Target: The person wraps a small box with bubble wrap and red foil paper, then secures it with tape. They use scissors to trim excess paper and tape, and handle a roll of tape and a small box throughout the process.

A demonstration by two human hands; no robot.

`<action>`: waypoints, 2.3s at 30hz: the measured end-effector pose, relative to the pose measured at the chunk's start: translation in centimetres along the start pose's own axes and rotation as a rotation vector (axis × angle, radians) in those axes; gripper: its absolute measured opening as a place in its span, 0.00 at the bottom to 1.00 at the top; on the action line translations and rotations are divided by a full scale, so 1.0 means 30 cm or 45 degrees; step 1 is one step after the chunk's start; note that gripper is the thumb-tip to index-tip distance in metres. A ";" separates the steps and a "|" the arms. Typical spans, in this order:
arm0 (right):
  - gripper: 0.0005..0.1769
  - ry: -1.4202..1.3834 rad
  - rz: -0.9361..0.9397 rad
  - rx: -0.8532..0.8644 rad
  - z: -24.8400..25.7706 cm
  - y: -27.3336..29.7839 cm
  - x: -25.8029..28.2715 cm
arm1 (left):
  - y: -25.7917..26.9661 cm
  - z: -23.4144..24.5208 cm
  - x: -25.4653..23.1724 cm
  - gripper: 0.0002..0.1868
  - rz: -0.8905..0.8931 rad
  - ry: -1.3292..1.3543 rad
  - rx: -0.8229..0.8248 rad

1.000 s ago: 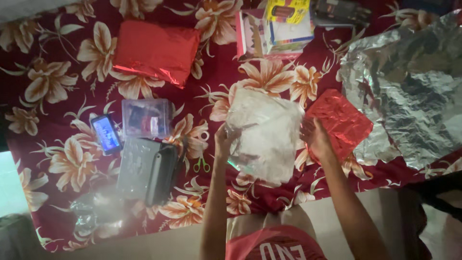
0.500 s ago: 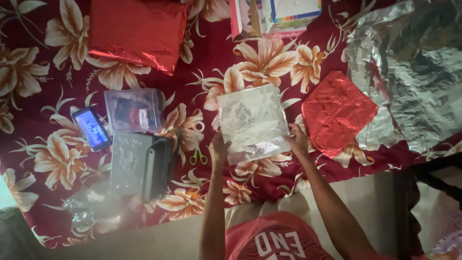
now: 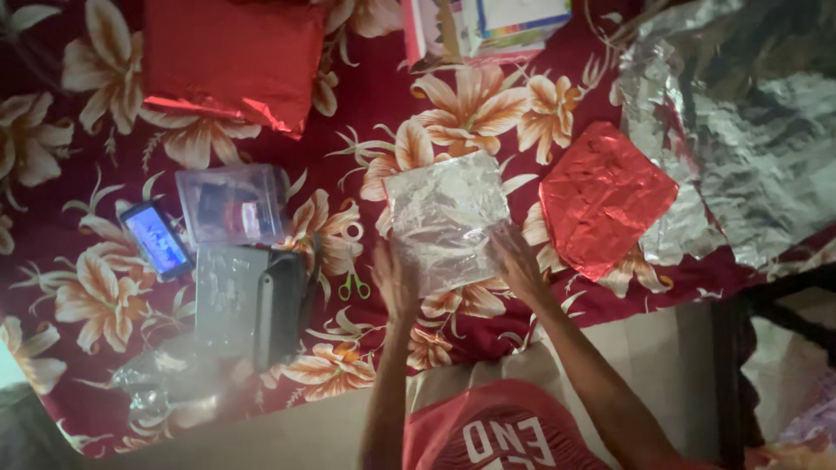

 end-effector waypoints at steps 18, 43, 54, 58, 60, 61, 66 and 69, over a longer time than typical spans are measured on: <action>0.49 0.403 -1.172 -0.308 0.449 0.397 -0.988 | 0.125 -0.312 -0.530 0.44 -0.672 0.052 0.509; 0.26 -2.733 -0.961 -0.756 0.904 0.337 -1.562 | -0.310 -0.202 -1.180 0.05 -0.051 1.080 0.067; 0.09 -3.195 -0.543 -0.802 1.341 0.189 -1.436 | -0.196 -0.100 -1.602 0.13 -0.877 0.252 0.050; 0.09 -2.715 -0.953 -1.080 1.116 0.362 -1.556 | -0.067 -0.425 -1.496 0.27 -0.913 0.247 0.180; 0.11 -2.554 -0.971 -1.034 1.027 0.396 -1.583 | -0.002 -0.519 -1.437 0.30 -0.957 0.252 0.186; 0.11 -2.469 -1.028 -1.033 0.985 0.413 -1.601 | 0.041 -0.542 -1.414 0.30 -1.005 0.228 0.156; 0.15 -2.075 -1.257 -1.151 0.849 0.467 -1.626 | 0.196 -0.672 -1.311 0.39 -0.860 0.311 0.694; 0.17 -1.826 -1.394 -1.249 0.819 0.508 -1.586 | 0.233 -0.614 -1.286 0.43 -0.770 0.389 0.688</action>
Point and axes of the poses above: each hand's wrist, its own y-axis away from the middle knuckle, its own z-axis out of the back of the hand, x = y × z, the point moved 10 cm from there along -y, towards the middle knuckle, and after that the axes turned 4 degrees about -z, right-handed, at the moved point
